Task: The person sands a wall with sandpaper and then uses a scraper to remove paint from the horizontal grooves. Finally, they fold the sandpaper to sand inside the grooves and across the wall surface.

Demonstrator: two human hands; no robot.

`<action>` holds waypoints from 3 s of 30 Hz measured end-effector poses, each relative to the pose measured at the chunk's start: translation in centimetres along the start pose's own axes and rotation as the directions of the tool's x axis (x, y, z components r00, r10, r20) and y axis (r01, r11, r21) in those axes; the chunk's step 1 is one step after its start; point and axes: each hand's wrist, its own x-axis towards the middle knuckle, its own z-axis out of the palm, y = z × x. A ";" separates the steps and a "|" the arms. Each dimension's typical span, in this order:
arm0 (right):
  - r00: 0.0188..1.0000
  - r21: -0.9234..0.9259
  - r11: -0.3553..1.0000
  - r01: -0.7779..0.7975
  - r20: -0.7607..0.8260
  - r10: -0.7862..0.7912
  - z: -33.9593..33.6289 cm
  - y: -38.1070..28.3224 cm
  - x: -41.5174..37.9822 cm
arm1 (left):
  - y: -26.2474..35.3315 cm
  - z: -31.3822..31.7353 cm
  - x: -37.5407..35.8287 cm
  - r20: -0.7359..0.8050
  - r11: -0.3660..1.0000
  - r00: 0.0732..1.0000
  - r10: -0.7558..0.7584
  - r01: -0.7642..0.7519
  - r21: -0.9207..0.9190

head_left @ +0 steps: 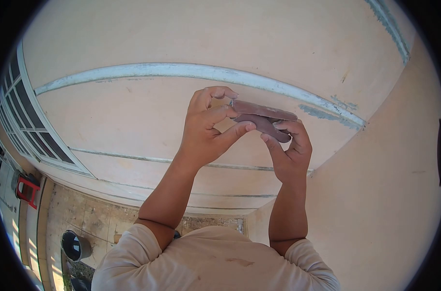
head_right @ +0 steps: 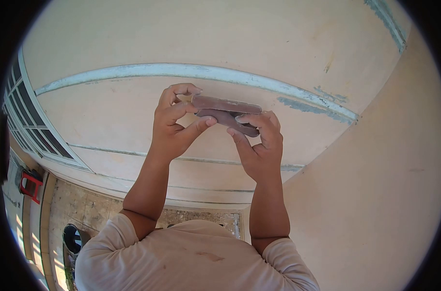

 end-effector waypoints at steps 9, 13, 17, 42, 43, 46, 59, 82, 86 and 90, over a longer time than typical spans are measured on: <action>0.972 0.176 0.956 -0.235 0.066 0.227 -0.1 -0.5 -0.7 | -0.1 0.1 0.0 -0.017 0.906 0.993 -0.115 0.098 -0.412; 0.970 0.116 0.963 -0.242 -0.010 0.245 -0.5 -1.2 -0.9 | 0.3 -0.1 0.3 0.087 0.870 0.979 -0.184 0.203 -0.449; 0.993 -0.221 0.968 -0.115 0.013 0.121 -1.1 -2.9 -0.5 | 0.4 0.1 0.0 -0.021 0.987 0.999 -0.034 0.030 -0.156; 0.983 0.079 0.988 -0.131 0.142 0.119 -2.7 -4.0 -1.6 | 2.1 3.6 -1.0 0.010 0.824 0.981 -0.194 0.169 -0.540; 0.991 0.012 0.996 -0.094 0.097 0.092 -2.6 -3.6 -1.7 | 2.2 3.7 -1.0 0.011 0.824 0.982 -0.191 0.167 -0.541; 0.997 -0.294 0.955 0.048 0.073 -0.027 -2.7 -4.9 -1.5 | 2.4 3.9 -1.2 0.065 0.879 0.968 -0.242 0.247 -0.407; 0.991 -0.068 0.992 -0.106 -0.095 0.099 -2.7 -5.9 -1.8 | 0.0 5.7 -2.3 0.037 0.892 0.999 -0.031 0.045 -0.449; 0.817 0.756 0.562 -0.335 -0.064 0.573 -2.1 -4.4 2.8 | 2.0 4.2 1.8 0.427 0.559 0.862 -0.273 0.503 -0.659; 0.831 0.780 0.561 -0.277 -0.098 0.548 -1.8 -4.2 3.4 | 1.6 4.0 1.7 0.385 0.624 0.893 -0.232 0.440 -0.645; 0.850 0.814 0.519 -0.261 -0.061 0.524 -1.4 -4.1 3.9 | 0.7 3.3 1.3 0.335 0.895 0.933 -0.128 0.254 -0.367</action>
